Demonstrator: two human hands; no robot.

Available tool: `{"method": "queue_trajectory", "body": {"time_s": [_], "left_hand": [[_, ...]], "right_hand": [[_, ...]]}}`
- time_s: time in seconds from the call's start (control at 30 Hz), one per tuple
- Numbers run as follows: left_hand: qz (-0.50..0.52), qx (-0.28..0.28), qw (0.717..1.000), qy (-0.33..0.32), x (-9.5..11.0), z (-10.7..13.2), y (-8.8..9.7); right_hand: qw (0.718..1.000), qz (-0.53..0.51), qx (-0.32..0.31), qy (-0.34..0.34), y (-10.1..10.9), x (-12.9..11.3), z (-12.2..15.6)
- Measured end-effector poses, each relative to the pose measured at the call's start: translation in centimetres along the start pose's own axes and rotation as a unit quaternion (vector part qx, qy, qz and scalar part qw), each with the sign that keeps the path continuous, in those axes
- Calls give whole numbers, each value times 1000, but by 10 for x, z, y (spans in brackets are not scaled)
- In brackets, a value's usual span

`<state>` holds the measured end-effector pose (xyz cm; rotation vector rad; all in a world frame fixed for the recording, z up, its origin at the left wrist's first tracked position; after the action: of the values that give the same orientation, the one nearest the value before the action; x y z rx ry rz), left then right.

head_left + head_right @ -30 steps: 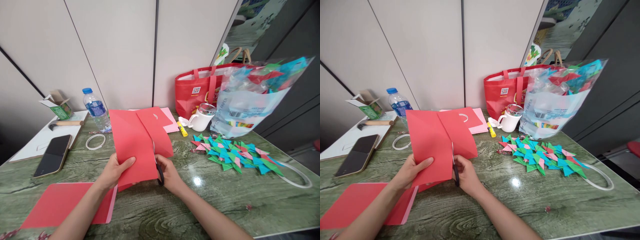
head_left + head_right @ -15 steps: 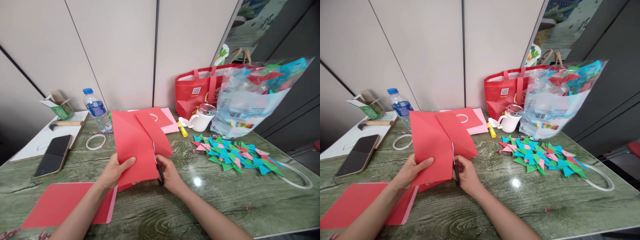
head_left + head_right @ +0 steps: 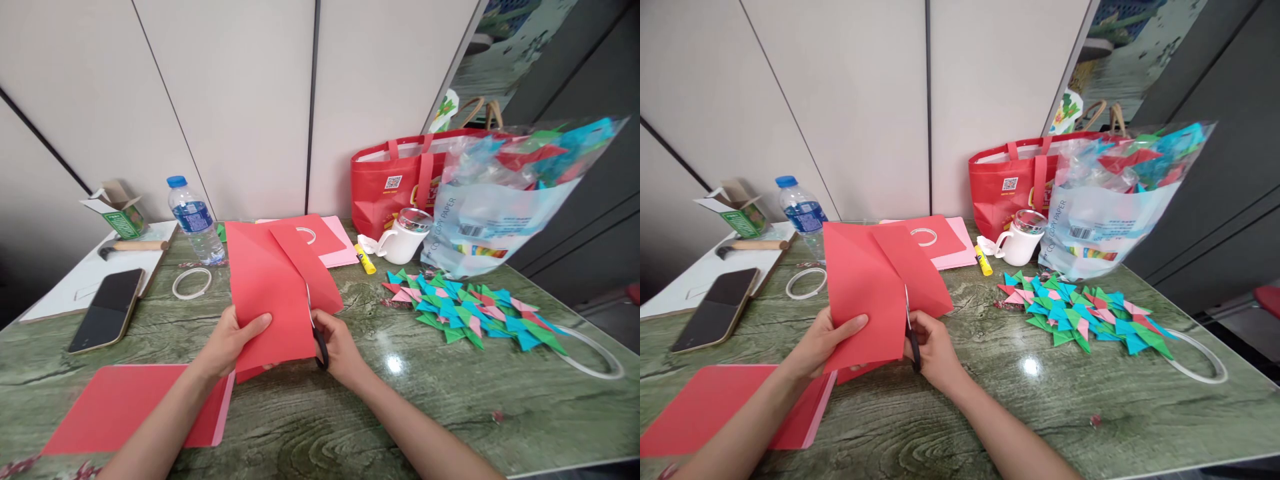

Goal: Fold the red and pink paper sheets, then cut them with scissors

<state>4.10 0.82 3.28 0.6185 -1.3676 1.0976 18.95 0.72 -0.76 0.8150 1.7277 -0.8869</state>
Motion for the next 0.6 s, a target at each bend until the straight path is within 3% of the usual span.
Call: {"method": "queue_trajectory", "body": {"time_s": [0.6], "left_hand": [[8,1,1000,-1,0,-1,0]], "right_hand": [[1000,23,19,-9,-3,-5,0]]}}
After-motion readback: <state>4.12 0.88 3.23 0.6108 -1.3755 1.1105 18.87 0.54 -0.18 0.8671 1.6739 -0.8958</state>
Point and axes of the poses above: each hand's wrist, its own z-axis away from the middle knuckle, its own y-axis out of the back of the hand, x = y × z, the point moved 4 cm from there along -z, towards the middle knuckle, and after that the axes turned 13 degrees about -x, right-handed, at the moved point
